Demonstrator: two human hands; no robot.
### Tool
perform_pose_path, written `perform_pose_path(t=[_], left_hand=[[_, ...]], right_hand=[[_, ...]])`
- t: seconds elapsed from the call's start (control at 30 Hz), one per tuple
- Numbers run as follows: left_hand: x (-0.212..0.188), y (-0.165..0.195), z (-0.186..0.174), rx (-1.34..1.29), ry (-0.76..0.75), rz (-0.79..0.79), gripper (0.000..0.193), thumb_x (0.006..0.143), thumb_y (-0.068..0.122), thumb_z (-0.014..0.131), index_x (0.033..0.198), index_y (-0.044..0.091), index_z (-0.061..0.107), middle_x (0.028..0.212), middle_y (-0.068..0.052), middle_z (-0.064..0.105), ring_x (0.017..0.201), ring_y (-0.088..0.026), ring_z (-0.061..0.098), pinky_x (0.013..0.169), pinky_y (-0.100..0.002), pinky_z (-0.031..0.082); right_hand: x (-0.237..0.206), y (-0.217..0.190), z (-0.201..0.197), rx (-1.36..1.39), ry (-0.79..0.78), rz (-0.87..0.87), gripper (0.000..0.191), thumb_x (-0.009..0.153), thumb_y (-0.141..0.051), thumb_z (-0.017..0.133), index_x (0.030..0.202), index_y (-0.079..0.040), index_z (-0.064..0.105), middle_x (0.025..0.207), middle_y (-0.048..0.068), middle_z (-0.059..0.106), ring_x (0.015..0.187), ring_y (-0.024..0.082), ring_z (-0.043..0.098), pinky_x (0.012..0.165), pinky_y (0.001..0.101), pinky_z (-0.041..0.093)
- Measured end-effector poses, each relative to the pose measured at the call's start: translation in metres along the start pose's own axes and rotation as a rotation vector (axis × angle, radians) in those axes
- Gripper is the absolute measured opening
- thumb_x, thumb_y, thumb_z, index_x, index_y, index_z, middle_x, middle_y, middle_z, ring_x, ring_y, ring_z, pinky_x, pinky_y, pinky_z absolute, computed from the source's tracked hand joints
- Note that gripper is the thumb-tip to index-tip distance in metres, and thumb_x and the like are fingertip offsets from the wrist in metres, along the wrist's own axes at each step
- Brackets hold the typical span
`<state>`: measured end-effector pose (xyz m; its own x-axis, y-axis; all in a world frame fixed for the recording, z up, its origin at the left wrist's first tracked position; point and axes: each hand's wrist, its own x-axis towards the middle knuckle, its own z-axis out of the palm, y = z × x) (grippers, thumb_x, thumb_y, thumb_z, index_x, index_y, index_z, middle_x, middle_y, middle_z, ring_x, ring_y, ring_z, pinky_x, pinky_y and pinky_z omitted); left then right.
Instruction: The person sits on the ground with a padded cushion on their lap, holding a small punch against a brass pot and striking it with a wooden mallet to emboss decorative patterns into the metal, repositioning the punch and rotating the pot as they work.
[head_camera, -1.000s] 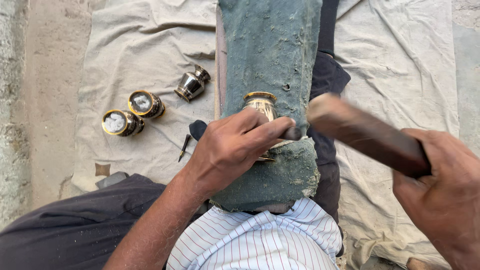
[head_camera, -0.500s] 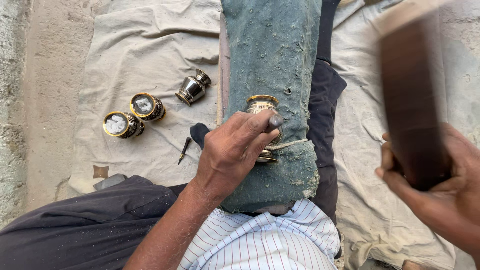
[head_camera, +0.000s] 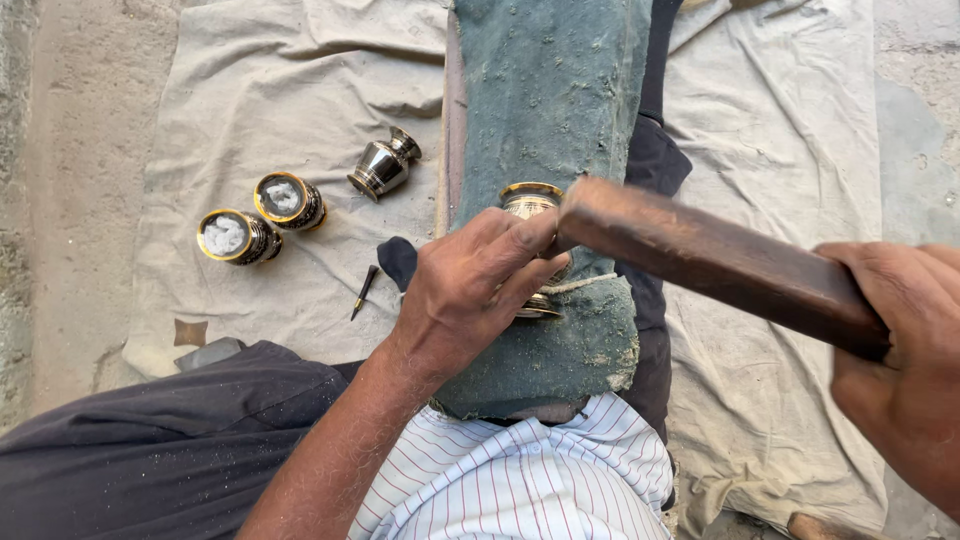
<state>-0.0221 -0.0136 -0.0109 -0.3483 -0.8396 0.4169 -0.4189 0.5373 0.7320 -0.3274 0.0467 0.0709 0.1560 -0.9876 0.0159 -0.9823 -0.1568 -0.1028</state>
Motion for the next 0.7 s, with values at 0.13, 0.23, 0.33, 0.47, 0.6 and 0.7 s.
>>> perform_pose_path(t=[0.13,0.23,0.33,0.47,0.6,0.7], left_hand=[[0.001,-0.001,-0.002,-0.043,-0.004,0.038,0.041,0.099,0.016,0.077,0.137,0.016,0.062,0.095,-0.003,0.066,0.08,-0.014,0.07,0.068,-0.031,0.062],[0.001,-0.002,-0.003,-0.04,-0.002,0.061,0.042,0.1,0.015,0.077,0.138,0.016,0.061,0.097,-0.004,0.066,0.081,-0.014,0.069,0.069,-0.032,0.061],[0.001,-0.003,-0.003,-0.039,-0.004,0.081,0.041,0.1,0.015,0.078,0.137,0.017,0.061,0.096,-0.003,0.064,0.08,-0.015,0.068,0.068,-0.033,0.06],[0.001,-0.005,-0.003,-0.025,-0.023,0.088,0.043,0.097,0.014,0.078,0.137,0.016,0.062,0.093,-0.003,0.063,0.078,-0.014,0.066,0.066,-0.032,0.06],[-0.001,-0.007,-0.002,0.011,-0.02,0.109,0.042,0.098,0.014,0.078,0.136,0.017,0.063,0.09,-0.002,0.061,0.078,-0.014,0.066,0.068,-0.031,0.061],[-0.003,-0.01,-0.004,-0.017,-0.012,0.096,0.04,0.098,0.013,0.078,0.135,0.015,0.063,0.093,-0.002,0.065,0.08,-0.012,0.069,0.069,-0.026,0.064]], right_hand=[[-0.002,-0.004,0.001,0.085,-0.056,0.209,0.051,0.081,0.002,0.076,0.13,0.001,0.062,0.087,0.013,0.063,0.07,0.022,0.065,0.064,0.0356,0.056],[-0.004,-0.007,0.001,-0.097,0.049,-0.045,0.049,0.071,0.004,0.077,0.119,0.002,0.066,0.093,0.015,0.069,0.08,0.023,0.068,0.07,0.0362,0.056],[-0.005,-0.009,0.003,0.048,-0.057,0.216,0.044,0.081,0.0,0.079,0.122,0.001,0.065,0.082,0.013,0.065,0.069,0.021,0.065,0.063,0.0343,0.056],[-0.007,-0.008,0.006,0.05,0.034,0.105,0.041,0.076,0.001,0.077,0.116,0.001,0.065,0.085,0.012,0.067,0.074,0.021,0.067,0.068,0.0345,0.056],[-0.012,-0.005,0.007,-0.017,-0.038,0.163,0.04,0.078,-0.003,0.079,0.115,-0.003,0.064,0.082,0.008,0.066,0.074,0.018,0.068,0.07,0.0323,0.058],[-0.013,-0.005,0.011,0.095,-0.008,0.268,0.036,0.084,-0.004,0.079,0.116,0.0,0.063,0.083,0.01,0.064,0.072,0.019,0.068,0.069,0.0333,0.056]])
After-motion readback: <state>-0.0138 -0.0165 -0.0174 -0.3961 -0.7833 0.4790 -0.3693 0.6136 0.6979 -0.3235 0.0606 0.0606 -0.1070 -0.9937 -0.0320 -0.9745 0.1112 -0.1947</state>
